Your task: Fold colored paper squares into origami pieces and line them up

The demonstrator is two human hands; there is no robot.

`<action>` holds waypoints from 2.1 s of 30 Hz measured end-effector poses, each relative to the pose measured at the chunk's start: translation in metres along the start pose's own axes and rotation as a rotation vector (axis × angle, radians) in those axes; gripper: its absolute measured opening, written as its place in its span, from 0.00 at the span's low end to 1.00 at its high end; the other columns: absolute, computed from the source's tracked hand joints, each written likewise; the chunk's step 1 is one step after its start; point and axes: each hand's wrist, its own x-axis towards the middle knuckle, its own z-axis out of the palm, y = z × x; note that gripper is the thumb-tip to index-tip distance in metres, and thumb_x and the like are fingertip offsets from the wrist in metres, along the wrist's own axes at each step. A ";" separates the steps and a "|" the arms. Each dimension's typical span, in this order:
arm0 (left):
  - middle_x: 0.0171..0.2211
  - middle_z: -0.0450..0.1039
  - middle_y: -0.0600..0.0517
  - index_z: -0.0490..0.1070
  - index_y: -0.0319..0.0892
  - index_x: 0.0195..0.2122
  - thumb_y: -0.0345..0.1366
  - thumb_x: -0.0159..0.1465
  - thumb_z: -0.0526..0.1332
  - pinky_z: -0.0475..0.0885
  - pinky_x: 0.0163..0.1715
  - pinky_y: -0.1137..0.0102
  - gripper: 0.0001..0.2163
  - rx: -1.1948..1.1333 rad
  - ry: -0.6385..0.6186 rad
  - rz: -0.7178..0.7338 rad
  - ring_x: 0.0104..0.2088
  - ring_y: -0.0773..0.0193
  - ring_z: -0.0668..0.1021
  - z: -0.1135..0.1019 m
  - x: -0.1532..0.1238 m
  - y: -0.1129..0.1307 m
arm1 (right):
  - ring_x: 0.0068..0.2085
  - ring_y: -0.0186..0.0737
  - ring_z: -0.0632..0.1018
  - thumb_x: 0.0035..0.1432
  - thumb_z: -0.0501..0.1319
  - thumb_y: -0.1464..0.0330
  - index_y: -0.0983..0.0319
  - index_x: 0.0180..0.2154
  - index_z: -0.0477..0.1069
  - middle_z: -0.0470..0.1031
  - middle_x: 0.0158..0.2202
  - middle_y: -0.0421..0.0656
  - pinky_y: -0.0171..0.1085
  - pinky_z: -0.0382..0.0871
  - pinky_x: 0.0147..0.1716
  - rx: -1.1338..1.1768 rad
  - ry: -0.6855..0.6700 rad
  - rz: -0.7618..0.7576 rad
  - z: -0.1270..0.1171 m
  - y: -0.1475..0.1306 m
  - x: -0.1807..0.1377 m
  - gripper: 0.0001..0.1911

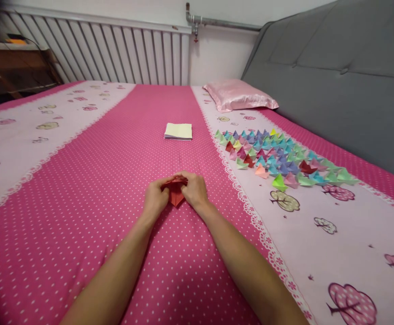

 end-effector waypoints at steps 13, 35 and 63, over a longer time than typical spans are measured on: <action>0.46 0.75 0.52 0.76 0.45 0.40 0.22 0.50 0.54 0.67 0.46 0.69 0.20 0.233 -0.507 0.171 0.44 0.61 0.76 -0.036 0.005 0.003 | 0.46 0.42 0.76 0.46 0.64 0.73 0.60 0.51 0.68 0.74 0.48 0.43 0.40 0.68 0.47 0.085 -0.660 -0.076 -0.044 0.004 0.009 0.27; 0.65 0.36 0.45 0.41 0.31 0.64 0.40 0.66 0.37 0.40 0.62 0.57 0.27 0.872 -0.640 0.145 0.64 0.56 0.40 -0.008 -0.014 -0.001 | 0.62 0.48 0.53 0.64 0.43 0.66 0.66 0.61 0.51 0.52 0.63 0.48 0.48 0.47 0.59 -0.704 -0.440 -0.081 0.006 0.001 -0.018 0.26; 0.52 0.68 0.42 0.74 0.39 0.36 0.34 0.58 0.58 0.64 0.52 0.61 0.08 0.797 -0.589 0.121 0.53 0.52 0.70 -0.046 -0.010 0.021 | 0.58 0.52 0.64 0.58 0.56 0.63 0.63 0.52 0.67 0.65 0.56 0.50 0.53 0.54 0.57 -0.695 -0.530 0.004 -0.043 -0.014 -0.032 0.21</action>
